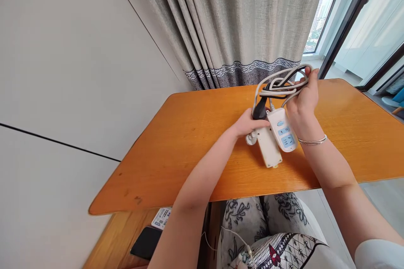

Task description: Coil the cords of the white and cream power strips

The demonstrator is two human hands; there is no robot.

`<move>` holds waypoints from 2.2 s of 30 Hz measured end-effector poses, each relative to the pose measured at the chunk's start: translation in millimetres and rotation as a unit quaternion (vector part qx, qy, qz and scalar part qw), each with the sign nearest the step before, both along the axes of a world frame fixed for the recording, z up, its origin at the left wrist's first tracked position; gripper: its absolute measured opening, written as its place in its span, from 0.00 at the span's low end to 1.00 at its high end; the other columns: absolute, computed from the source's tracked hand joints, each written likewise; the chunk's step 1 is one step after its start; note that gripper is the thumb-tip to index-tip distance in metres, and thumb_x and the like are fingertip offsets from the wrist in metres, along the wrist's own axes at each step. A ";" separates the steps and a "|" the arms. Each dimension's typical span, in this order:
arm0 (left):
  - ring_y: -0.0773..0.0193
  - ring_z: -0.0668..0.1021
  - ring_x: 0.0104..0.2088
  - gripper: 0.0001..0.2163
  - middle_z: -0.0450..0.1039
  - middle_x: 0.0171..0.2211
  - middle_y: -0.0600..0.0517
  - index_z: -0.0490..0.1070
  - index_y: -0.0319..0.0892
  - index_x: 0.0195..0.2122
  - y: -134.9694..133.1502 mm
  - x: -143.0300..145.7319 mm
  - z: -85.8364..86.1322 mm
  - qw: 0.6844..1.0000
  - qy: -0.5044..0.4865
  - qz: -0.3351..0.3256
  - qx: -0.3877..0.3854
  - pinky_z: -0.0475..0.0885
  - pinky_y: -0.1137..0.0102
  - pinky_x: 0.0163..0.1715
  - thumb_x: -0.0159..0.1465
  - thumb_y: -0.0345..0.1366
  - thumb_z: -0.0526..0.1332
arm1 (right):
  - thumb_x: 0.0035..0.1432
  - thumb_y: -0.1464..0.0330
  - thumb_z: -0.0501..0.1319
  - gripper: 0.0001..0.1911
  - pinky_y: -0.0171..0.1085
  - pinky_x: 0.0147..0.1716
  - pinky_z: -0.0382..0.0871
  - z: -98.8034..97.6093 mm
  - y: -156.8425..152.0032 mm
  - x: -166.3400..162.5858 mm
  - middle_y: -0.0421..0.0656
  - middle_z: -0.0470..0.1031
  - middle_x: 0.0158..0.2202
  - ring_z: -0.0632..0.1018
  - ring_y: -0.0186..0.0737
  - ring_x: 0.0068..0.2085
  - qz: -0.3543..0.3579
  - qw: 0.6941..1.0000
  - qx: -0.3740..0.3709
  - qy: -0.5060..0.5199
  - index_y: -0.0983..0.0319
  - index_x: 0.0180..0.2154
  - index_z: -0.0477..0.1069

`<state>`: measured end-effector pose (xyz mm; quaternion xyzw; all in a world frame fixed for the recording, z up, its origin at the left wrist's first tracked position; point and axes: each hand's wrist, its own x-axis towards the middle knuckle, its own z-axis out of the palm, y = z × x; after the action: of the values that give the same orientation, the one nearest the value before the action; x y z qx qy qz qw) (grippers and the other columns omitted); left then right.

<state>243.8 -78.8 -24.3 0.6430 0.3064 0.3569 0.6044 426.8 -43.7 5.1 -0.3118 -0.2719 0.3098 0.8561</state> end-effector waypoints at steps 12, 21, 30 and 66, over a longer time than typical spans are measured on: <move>0.53 0.83 0.44 0.28 0.81 0.47 0.43 0.73 0.39 0.49 53.4 -58.3 -23.9 0.965 0.253 0.023 -0.067 0.77 0.63 0.43 0.48 0.45 0.72 | 0.69 0.51 0.50 0.18 0.35 0.32 0.71 -89.7 37.1 -51.0 0.40 0.69 0.35 0.73 0.35 0.33 -0.042 0.976 -0.214 0.017 0.57 0.38 0.65; 0.25 0.54 0.73 0.63 0.26 0.76 0.27 0.38 0.39 0.76 10.2 3.1 -20.1 0.829 0.530 0.141 0.111 0.51 0.37 0.68 0.49 0.67 0.67 | 0.68 0.56 0.51 0.12 0.35 0.35 0.70 -114.9 48.0 -39.9 0.37 0.67 0.34 0.71 0.35 0.33 -0.045 0.964 -0.261 0.026 0.56 0.36 0.61; 0.21 0.50 0.73 0.52 0.21 0.77 0.33 0.53 0.49 0.73 13.6 3.0 -15.9 0.799 0.588 0.080 0.101 0.49 0.30 0.65 0.51 0.65 0.66 | 0.63 0.47 0.57 0.21 0.35 0.33 0.65 -117.8 47.5 -37.7 0.35 0.62 0.29 0.66 0.34 0.30 -0.025 0.964 -0.263 -0.013 0.56 0.31 0.59; 0.26 0.63 0.68 0.47 0.53 0.71 0.29 0.57 0.38 0.71 56.2 -257.2 -29.3 0.634 0.683 0.358 -0.057 0.64 0.39 0.61 0.54 0.58 0.62 | 0.52 0.69 0.65 0.08 0.44 0.55 0.67 -145.8 38.9 -44.9 0.41 0.78 0.42 0.76 0.39 0.44 0.158 0.883 -0.245 -0.368 0.59 0.37 0.73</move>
<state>-13.3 -22.7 -53.6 0.5072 0.8577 -0.0140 0.0826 381.8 -4.8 -140.6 -0.5562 -0.5281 0.3612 0.5303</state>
